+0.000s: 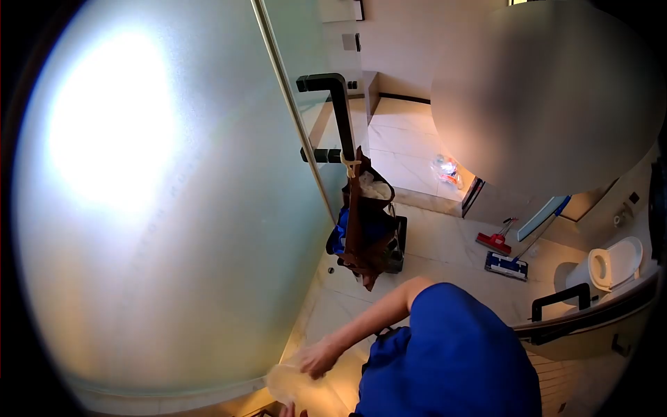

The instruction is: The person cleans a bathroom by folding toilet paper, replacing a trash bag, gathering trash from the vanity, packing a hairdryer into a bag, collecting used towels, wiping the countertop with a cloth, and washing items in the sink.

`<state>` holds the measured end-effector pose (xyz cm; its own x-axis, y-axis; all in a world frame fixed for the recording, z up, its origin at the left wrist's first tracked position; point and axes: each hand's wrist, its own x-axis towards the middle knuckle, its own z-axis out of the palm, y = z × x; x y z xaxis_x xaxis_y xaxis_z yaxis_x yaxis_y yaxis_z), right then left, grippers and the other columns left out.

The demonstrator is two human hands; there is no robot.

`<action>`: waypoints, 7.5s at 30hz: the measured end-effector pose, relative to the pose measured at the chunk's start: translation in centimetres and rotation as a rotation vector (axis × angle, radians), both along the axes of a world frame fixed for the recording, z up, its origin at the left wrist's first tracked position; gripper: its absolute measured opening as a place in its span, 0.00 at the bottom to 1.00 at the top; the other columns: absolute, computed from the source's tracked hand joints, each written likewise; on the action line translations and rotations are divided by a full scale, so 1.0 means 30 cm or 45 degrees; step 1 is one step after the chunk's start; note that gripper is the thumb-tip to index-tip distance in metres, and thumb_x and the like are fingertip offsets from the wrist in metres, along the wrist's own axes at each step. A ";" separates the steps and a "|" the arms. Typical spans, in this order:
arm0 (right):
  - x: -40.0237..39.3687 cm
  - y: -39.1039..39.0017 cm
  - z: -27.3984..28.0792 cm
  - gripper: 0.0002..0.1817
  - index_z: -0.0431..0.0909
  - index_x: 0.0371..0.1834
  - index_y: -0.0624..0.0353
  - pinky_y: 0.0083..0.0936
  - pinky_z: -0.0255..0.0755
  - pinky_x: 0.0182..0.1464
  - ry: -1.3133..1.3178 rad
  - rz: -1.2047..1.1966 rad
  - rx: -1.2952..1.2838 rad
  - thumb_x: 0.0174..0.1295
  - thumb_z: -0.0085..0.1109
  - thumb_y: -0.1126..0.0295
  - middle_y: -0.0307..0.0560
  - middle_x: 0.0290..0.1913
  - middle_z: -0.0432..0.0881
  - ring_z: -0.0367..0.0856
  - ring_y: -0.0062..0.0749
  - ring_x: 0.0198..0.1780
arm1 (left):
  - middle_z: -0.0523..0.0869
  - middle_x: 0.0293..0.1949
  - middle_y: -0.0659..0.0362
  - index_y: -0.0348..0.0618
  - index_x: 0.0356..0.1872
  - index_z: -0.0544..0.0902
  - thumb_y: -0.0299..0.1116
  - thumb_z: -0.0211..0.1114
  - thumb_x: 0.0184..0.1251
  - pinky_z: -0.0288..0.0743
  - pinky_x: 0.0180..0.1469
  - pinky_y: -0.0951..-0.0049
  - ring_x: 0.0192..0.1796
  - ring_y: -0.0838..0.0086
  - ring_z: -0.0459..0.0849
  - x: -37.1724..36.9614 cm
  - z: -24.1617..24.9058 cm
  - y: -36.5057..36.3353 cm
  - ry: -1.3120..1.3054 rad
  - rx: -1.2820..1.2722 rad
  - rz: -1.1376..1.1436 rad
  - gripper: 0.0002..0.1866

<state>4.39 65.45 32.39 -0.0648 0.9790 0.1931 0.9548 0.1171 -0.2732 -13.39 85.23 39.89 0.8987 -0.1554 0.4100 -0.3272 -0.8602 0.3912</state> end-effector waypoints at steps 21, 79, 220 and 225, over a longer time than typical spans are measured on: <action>0.015 0.069 0.042 0.16 0.75 0.47 0.60 0.26 0.75 0.26 1.046 -0.900 0.545 0.53 0.60 0.76 0.44 0.29 0.80 0.80 0.33 0.25 | 0.82 0.32 0.49 0.33 0.36 0.80 0.32 0.60 0.57 0.73 0.38 0.64 0.35 0.57 0.81 0.362 -0.188 -0.211 0.193 -1.110 0.519 0.11; -0.211 0.429 -1.481 0.27 0.67 0.55 0.58 0.40 0.62 0.57 0.582 -1.152 0.123 0.48 0.60 0.72 0.52 0.54 0.71 0.69 0.43 0.56 | 0.80 0.28 0.63 0.40 0.26 0.71 0.25 0.64 0.59 0.71 0.34 0.79 0.28 0.81 0.74 -0.081 -1.916 0.116 0.362 -1.301 1.712 0.09; 0.319 0.314 -1.486 0.38 0.61 0.65 0.35 0.64 0.32 0.68 -0.125 0.433 -0.340 0.48 0.55 0.76 0.48 0.69 0.58 0.51 0.46 0.72 | 0.76 0.21 0.51 0.40 0.18 0.74 0.29 0.59 0.54 0.74 0.26 0.63 0.23 0.57 0.79 0.365 -1.678 -0.266 0.819 -0.626 0.849 0.08; 0.264 0.042 -1.487 0.07 0.69 0.28 0.52 0.40 0.70 0.33 0.450 -0.463 -0.713 0.49 0.58 0.72 0.42 0.21 0.73 0.76 0.42 0.27 | 0.81 0.28 0.56 0.39 0.25 0.77 0.26 0.57 0.61 0.77 0.31 0.73 0.30 0.67 0.81 0.413 -1.737 -0.327 0.692 -1.805 1.062 0.06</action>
<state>12.32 66.70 -12.21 0.2547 0.8847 -0.3904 0.7513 -0.4352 -0.4962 -0.98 75.43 -12.22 0.6137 0.5696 -0.5468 0.4054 0.3669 0.8373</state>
